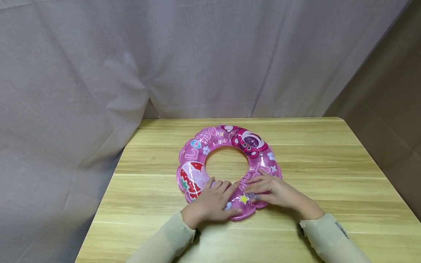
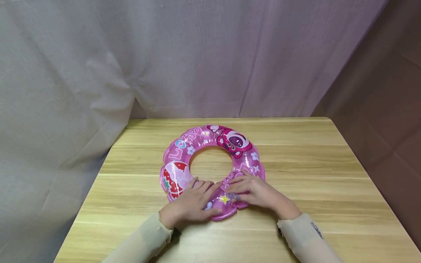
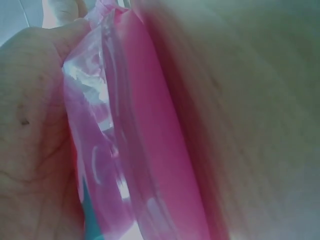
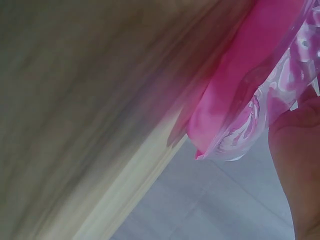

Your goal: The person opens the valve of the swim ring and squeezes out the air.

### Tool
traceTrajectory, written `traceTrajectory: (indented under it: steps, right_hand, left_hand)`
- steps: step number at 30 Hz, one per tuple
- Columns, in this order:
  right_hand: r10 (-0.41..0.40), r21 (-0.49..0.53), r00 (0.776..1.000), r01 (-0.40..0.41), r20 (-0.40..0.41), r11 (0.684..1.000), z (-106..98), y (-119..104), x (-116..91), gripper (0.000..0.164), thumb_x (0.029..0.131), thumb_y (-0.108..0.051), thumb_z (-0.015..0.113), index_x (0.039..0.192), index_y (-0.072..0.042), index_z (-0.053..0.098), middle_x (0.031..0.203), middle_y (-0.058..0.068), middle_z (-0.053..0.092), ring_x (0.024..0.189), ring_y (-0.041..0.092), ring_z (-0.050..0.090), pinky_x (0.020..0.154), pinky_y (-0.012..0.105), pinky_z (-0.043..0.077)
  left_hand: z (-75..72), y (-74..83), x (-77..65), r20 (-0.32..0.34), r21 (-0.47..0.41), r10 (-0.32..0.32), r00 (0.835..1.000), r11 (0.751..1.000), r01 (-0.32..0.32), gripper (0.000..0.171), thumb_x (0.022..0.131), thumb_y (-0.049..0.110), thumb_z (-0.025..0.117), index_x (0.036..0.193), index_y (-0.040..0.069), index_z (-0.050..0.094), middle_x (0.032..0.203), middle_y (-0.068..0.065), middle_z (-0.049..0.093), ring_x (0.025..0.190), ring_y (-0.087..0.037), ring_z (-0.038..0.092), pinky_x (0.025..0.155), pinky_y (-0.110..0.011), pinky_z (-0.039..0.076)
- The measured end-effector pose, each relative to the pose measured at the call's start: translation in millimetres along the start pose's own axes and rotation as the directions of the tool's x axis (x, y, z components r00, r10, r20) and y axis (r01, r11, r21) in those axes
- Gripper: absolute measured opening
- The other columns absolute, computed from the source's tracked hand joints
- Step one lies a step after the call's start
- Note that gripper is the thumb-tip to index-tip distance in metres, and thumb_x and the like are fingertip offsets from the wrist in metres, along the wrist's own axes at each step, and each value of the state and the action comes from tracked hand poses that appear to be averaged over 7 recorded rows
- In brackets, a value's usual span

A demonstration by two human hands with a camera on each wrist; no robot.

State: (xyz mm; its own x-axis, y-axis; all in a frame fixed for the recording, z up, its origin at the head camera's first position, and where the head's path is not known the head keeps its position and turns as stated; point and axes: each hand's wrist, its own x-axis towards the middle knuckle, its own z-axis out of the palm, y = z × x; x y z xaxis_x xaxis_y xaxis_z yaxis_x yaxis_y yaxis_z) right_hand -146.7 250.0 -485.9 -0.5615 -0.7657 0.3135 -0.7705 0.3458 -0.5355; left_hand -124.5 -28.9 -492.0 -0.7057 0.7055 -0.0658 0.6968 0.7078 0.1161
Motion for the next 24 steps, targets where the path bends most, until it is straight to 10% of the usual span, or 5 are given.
traceTrajectory:
  steps: [10,24]
  right_hand:
    - [0.063,0.077,0.998,-0.064,0.012,0.995,-3,3,2,0.028,0.089,-0.013,0.076,0.118,-0.014,0.076,0.126,0.002,0.070,0.125,0.034,0.058,0.110,0.064,0.028]
    - [0.143,0.188,0.989,-0.148,0.041,0.971,-12,6,5,0.026,0.089,-0.012,0.075,0.115,-0.014,0.077,0.127,-0.001,0.070,0.128,0.036,0.056,0.111,0.069,0.016]
  left_hand:
    - [-14.4,-8.7,-3.2,0.010,-0.036,0.011,1.000,0.999,-0.011,0.094,0.089,0.084,0.033,0.160,0.024,0.028,0.149,-0.001,0.046,0.140,-0.024,0.039,0.121,-0.058,0.014]
    - [-28.0,-33.8,-17.4,-0.017,-0.012,-0.202,0.979,0.979,0.201,0.080,0.087,0.088,0.019,0.156,0.048,0.028,0.163,-0.008,0.028,0.151,-0.045,0.009,0.102,-0.085,0.005]
